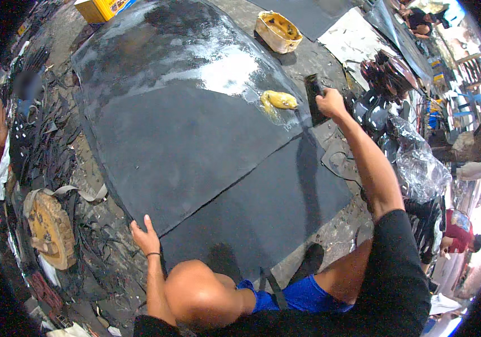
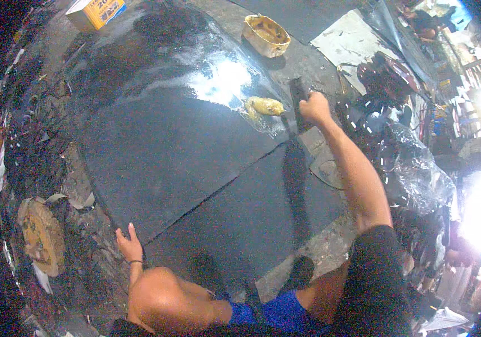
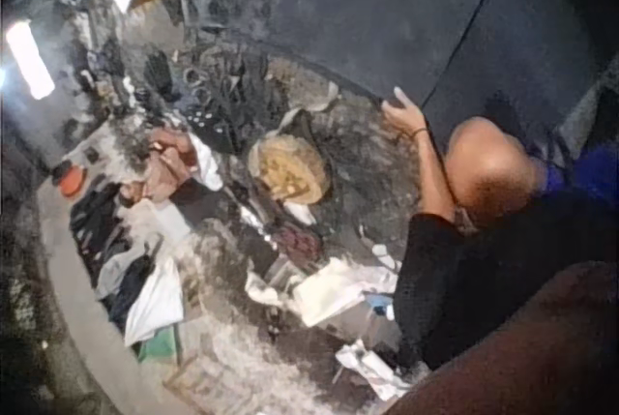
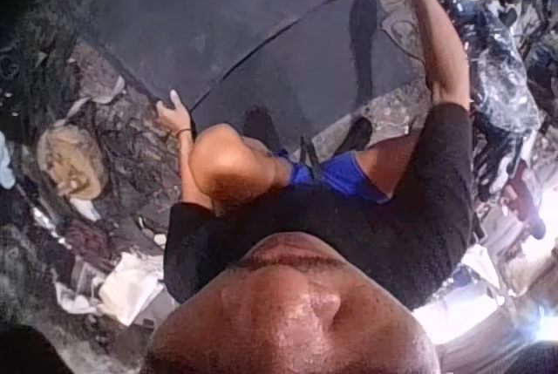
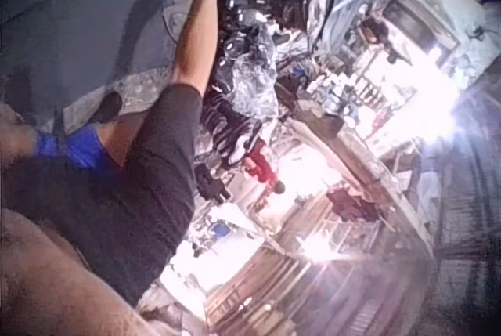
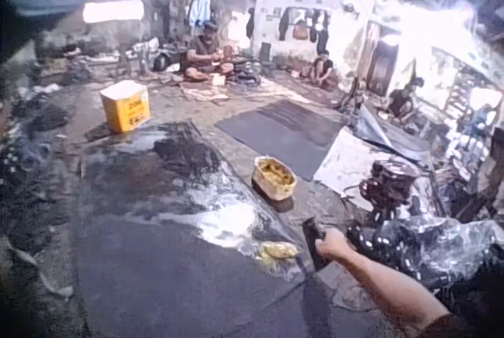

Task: The person pours yellow glue from a container onto a black rubber mat and spreads it evenly using a small scraper. The person then lifts and repositions the mat before continuing to apply more glue to another section.

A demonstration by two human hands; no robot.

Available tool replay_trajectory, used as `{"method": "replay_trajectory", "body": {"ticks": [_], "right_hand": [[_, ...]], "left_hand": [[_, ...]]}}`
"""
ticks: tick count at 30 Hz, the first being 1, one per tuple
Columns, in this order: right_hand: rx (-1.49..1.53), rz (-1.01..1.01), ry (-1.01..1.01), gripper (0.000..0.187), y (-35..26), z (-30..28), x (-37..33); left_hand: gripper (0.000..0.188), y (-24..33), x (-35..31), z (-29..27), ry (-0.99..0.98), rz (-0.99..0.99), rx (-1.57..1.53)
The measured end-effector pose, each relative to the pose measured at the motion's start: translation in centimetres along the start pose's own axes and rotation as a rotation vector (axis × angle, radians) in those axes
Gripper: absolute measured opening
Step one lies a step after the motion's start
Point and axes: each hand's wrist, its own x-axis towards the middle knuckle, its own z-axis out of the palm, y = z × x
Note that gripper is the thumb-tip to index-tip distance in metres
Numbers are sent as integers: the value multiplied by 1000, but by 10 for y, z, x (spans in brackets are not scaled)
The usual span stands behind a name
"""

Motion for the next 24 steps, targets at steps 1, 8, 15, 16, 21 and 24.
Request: {"method": "replay_trajectory", "body": {"ticks": [1,8,15,16,21,24], "right_hand": [[-116,8,1,36,-5,11,9],[-164,-30,-82,32,-38,95,25],[47,-227,-41,28,-254,134,-11],[50,-240,-48,28,-279,142,-3],[84,-435,-68,28,-373,171,5],[134,-555,-161,26,-454,170,-17]], "left_hand": [[55,3,-6,9,74,33,-4],[49,-14,-7,17,133,27,-29],[48,-27,-16,20,51,-10,40],[47,-16,-9,13,6,-28,-22],[43,-10,-14,17,-86,-94,-57],[42,-5,-8,13,-40,-24,-22]]}}
